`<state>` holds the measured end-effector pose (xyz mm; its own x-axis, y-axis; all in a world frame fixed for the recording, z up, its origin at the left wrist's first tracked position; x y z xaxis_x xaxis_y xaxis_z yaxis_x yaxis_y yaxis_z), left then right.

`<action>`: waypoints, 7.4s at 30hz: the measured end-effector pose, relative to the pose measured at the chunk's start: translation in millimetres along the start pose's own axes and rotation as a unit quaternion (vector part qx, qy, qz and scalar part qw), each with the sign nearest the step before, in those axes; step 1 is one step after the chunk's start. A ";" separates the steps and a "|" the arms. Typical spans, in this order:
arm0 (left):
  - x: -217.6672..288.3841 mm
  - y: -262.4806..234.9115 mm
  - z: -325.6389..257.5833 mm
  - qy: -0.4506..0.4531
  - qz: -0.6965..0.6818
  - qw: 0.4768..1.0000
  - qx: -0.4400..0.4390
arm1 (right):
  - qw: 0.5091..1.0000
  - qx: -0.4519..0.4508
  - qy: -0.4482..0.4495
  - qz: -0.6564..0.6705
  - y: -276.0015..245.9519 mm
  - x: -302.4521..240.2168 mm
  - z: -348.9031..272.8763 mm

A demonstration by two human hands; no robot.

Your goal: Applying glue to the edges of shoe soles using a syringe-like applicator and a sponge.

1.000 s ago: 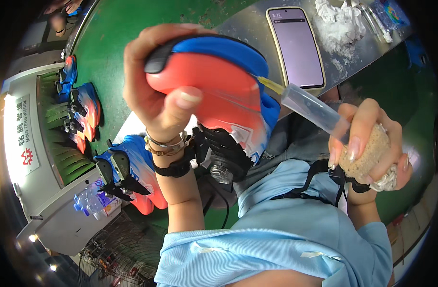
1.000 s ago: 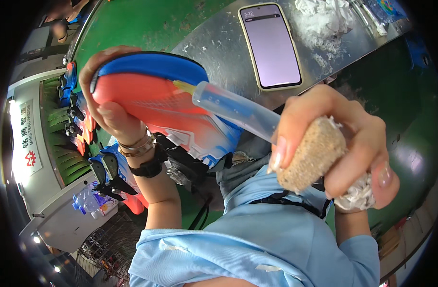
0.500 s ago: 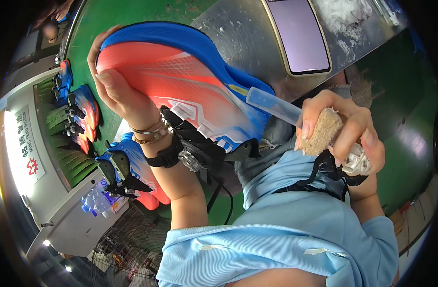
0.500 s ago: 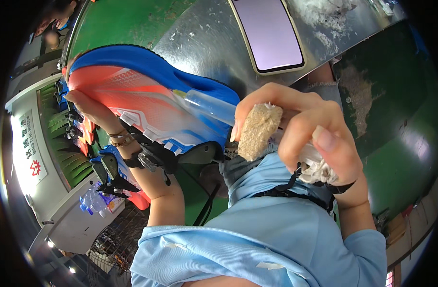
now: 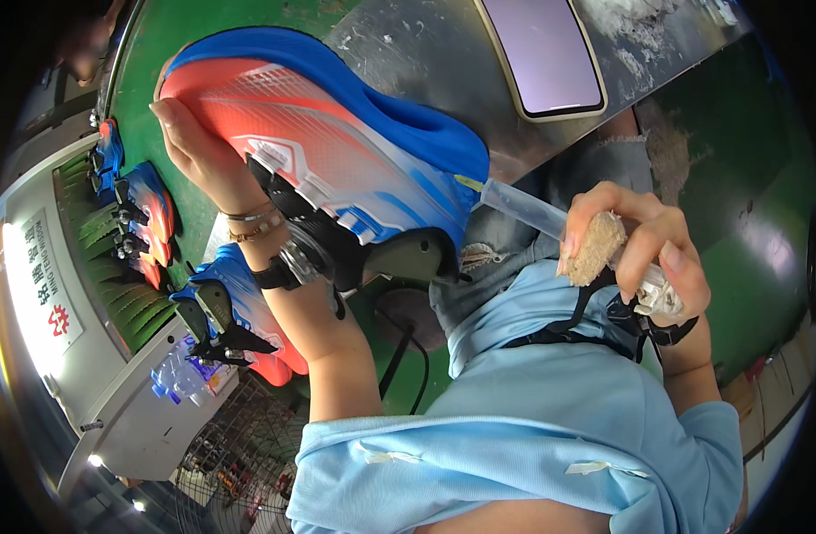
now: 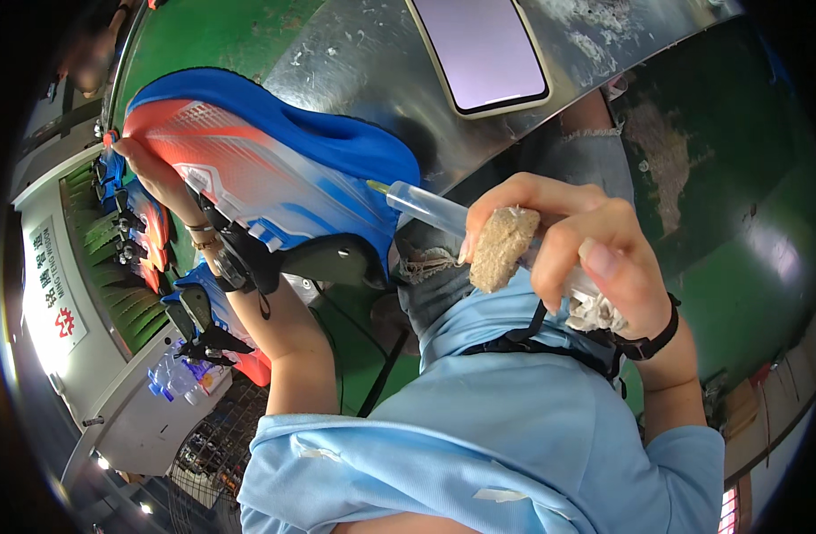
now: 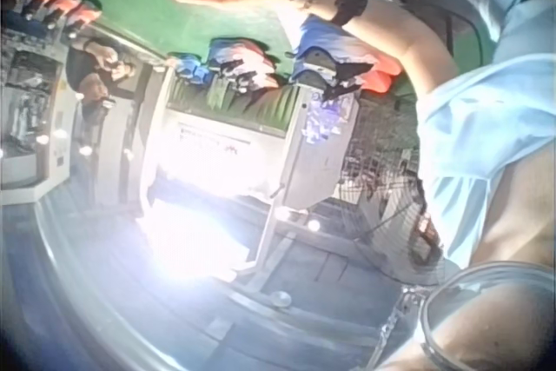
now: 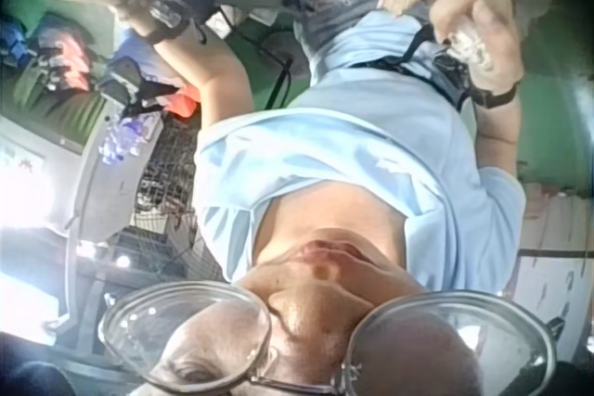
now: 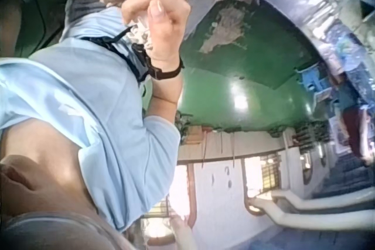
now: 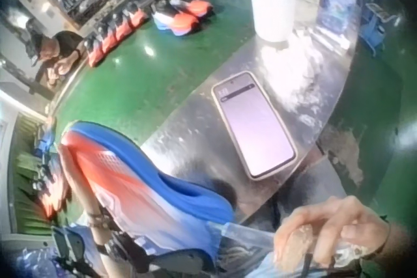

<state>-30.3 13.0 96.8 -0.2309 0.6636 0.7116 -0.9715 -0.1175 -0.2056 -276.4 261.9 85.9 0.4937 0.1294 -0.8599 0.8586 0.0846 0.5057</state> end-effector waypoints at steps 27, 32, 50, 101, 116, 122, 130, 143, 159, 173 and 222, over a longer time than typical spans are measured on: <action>2.3 -87.0 -115.4 -0.417 -0.047 0.906 0.058 | 0.994 0.082 -0.052 -0.049 1.0 14.0 25.4; 53.8 -98.7 -171.0 -0.510 -0.092 0.855 0.006 | 0.992 0.075 -0.082 -0.053 3.2 14.1 26.1; 103.9 -26.8 -229.7 -0.558 -0.386 0.721 -0.143 | 0.991 0.130 -0.013 0.028 12.5 1.0 -8.1; 119.6 178.9 -165.1 -0.468 -0.687 0.554 0.041 | 0.920 0.175 -0.068 -0.345 43.8 -87.0 -53.2; 155.5 151.9 -117.3 -0.570 -0.577 0.584 0.041 | 0.903 0.132 -0.127 -0.390 42.5 -75.7 -52.9; 158.4 150.1 -116.7 -0.577 -0.560 0.593 0.026 | 0.902 0.134 -0.129 -0.389 41.1 -74.3 -58.6; 162.1 147.5 -112.0 -0.603 -0.568 0.559 0.038 | 0.904 0.129 -0.175 -0.367 42.8 -74.6 -58.8; 65.1 101.9 -85.2 -0.519 -0.570 0.628 0.102 | 0.863 0.262 -0.169 -0.397 42.4 -95.2 -66.8; -188.3 -31.0 60.8 -0.308 -0.343 0.852 0.250 | 0.841 0.285 -0.163 -0.431 -45.5 -92.0 -7.0; -154.8 366.7 131.3 -0.497 -0.384 0.778 0.025 | 0.893 0.265 -0.115 -0.345 -68.8 -95.6 -27.5; 164.1 61.2 -12.9 0.245 -0.176 0.923 -0.239 | 0.986 -0.103 -0.116 0.066 39.1 -130.4 -22.8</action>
<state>-127.0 124.2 192.3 0.2603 0.8663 0.4264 -0.8207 0.4311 -0.3750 -310.4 270.9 219.4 0.6381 -0.0738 -0.7664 0.7501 0.2838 0.5973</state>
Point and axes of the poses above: each hand's wrist, its own z-axis towards the middle knuckle, its own y-axis out of the palm, x = y × z, the point moved 4 cm from there along z, towards the middle knuckle, and after that the axes turned 10 degrees about y, right-handed, at the moved point
